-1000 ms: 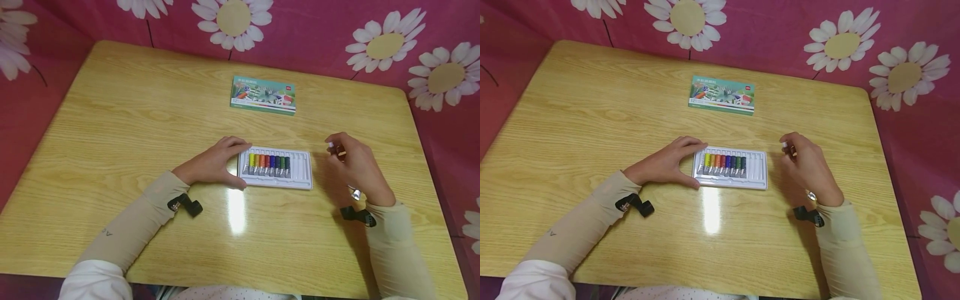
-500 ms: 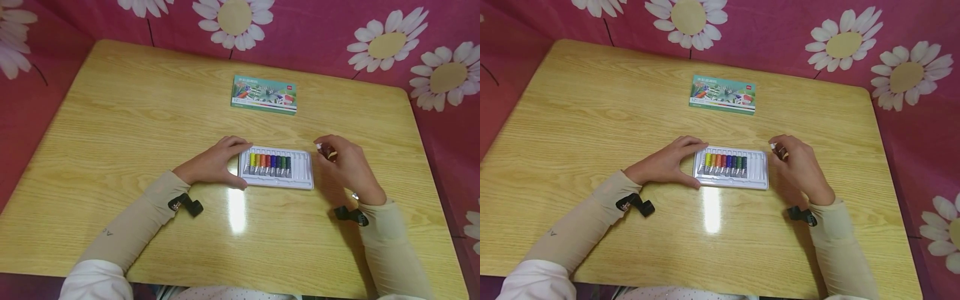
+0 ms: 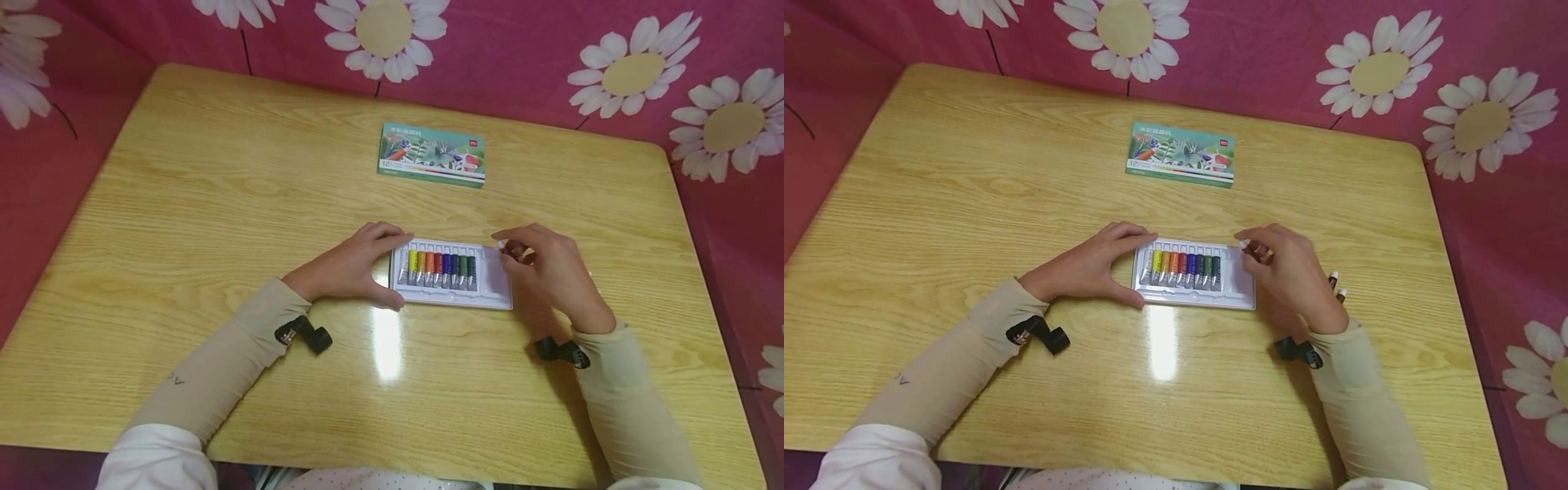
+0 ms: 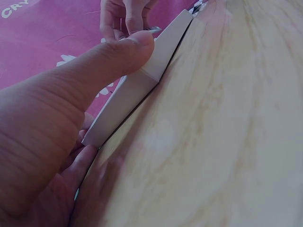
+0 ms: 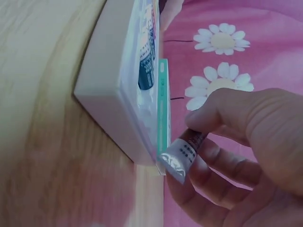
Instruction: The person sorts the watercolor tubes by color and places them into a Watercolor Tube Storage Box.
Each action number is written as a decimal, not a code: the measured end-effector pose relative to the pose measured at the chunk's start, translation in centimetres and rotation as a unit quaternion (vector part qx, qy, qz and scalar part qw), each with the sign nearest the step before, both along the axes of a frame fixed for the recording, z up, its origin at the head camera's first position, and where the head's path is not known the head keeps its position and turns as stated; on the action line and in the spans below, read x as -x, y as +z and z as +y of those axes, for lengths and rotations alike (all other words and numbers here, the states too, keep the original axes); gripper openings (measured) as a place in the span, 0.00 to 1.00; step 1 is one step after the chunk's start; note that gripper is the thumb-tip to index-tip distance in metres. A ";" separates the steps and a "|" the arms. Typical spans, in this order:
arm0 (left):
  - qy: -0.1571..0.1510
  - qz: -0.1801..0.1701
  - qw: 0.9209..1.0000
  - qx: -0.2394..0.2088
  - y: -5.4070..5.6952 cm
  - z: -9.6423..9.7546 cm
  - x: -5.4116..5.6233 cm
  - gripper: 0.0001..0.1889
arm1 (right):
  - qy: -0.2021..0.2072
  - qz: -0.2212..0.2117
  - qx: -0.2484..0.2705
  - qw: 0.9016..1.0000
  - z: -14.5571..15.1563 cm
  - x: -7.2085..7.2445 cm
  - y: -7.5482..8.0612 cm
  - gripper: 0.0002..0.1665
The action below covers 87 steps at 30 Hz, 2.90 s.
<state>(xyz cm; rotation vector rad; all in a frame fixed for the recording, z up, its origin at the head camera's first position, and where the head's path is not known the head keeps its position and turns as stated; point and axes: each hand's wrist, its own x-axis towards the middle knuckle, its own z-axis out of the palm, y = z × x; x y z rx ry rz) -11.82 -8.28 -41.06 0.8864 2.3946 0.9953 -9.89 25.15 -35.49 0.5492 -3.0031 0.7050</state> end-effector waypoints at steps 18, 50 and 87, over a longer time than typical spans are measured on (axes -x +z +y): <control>0.001 -0.004 1.000 0.000 0.2 0.0 -0.1 0.60 | -0.023 -0.065 0.036 0.997 -1.6 0.0 -0.7 0.19; 0.002 -0.001 1.000 0.001 0.1 0.0 -0.1 0.60 | -0.090 -0.140 -0.009 0.986 -3.2 -0.7 -0.9 0.19; 0.001 0.000 1.000 0.005 0.1 0.1 0.0 0.60 | -0.092 -0.130 -0.009 0.987 -3.1 -1.1 -0.7 0.14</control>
